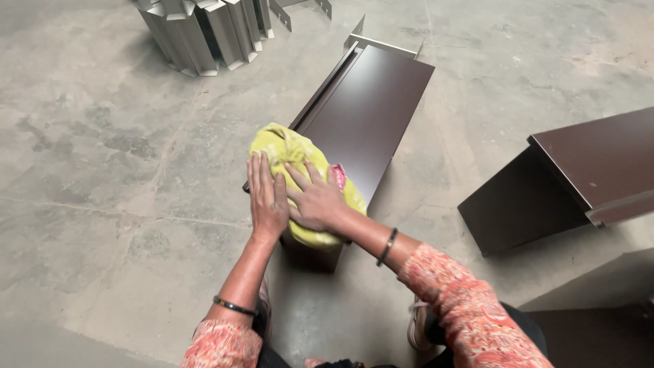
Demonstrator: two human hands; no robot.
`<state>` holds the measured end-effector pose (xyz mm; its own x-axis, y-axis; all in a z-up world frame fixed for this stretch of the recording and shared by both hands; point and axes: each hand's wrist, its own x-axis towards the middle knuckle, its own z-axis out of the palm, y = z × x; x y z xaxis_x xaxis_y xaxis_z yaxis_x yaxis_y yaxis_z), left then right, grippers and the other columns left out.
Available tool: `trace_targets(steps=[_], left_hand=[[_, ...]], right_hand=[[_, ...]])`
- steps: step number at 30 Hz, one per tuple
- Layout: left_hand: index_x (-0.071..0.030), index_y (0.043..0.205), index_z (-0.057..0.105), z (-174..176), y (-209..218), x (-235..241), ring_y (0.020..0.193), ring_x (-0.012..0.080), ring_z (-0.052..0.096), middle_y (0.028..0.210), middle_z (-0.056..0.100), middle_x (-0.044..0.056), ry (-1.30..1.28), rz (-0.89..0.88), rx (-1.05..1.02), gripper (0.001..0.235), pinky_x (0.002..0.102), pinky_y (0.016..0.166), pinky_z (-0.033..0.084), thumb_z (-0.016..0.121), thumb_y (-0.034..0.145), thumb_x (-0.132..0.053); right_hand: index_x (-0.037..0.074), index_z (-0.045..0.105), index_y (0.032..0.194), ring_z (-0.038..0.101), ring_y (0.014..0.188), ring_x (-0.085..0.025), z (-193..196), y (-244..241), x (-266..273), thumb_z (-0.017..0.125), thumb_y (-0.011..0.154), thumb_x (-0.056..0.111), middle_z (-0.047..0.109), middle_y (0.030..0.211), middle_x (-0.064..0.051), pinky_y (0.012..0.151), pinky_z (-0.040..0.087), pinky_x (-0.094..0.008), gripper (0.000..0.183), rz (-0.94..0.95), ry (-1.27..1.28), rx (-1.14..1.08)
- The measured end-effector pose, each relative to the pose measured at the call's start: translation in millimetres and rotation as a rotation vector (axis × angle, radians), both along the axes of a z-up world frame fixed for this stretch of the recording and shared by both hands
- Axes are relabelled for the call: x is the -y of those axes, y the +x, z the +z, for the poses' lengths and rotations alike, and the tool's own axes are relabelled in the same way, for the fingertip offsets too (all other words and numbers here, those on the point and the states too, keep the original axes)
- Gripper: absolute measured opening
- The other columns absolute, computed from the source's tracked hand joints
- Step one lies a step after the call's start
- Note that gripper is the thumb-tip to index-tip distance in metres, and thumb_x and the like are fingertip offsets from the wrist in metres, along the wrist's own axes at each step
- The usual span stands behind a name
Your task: The person is cleaning metal furniture components using a cloth.
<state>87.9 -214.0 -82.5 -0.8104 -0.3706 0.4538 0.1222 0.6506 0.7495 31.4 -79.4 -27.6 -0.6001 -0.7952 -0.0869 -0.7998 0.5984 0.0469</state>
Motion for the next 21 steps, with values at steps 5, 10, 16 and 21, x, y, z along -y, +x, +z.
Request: trace_targets(steps=[5, 10, 16, 21], left_hand=[[0.004, 0.162, 0.023, 11.0, -6.2, -21.9, 0.158, 0.0482, 0.011, 0.168, 0.018, 0.031, -0.31, 0.042, -0.035, 0.075, 0.057, 0.128, 0.013, 0.032, 0.11, -0.049], [0.004, 0.159, 0.026, 6.5, -17.8, -40.1, 0.157, 0.0468, 0.011, 0.167, 0.019, 0.03, -0.425, -0.026, 0.096, 0.08, 0.056, 0.127, 0.01, 0.04, 0.104, -0.051], [0.003, 0.153, 0.028, 8.7, -29.6, -42.8, 0.153, 0.0413, 0.01, 0.161, 0.02, 0.03, -0.619, -0.059, 0.328, 0.086, 0.056, 0.122, 0.005, 0.044, 0.097, -0.059], [0.004, 0.152, 0.026, -4.5, -35.2, -38.8, 0.151, 0.0401, 0.008, 0.158, 0.02, 0.031, -0.746, -0.067, 0.244, 0.089, 0.057, 0.12, 0.003, 0.038, 0.097, -0.065]], right_hand=[[0.044, 0.018, 0.16, 0.013, 0.153, -0.042, -7.2, -108.4, 36.9, 0.025, 0.096, 0.073, 0.01, 0.171, -0.004, 0.115, 0.012, -0.076, 0.071, -0.072, -0.03, 0.004], [0.045, 0.019, 0.16, 0.014, 0.154, -0.042, -17.7, -235.5, 29.6, 0.022, 0.095, 0.076, 0.01, 0.171, -0.002, 0.114, 0.011, -0.078, 0.071, -0.247, -0.044, -0.009], [0.047, 0.028, 0.158, 0.017, 0.155, -0.04, -23.9, -367.2, -7.3, 0.031, 0.093, 0.077, 0.013, 0.172, -0.001, 0.113, 0.014, -0.079, 0.072, -0.436, -0.141, -0.006], [0.045, 0.028, 0.159, 0.017, 0.154, -0.041, -28.5, -435.0, -60.9, 0.031, 0.092, 0.079, 0.014, 0.172, 0.0, 0.112, 0.016, -0.079, 0.075, -0.569, -0.186, -0.046]])
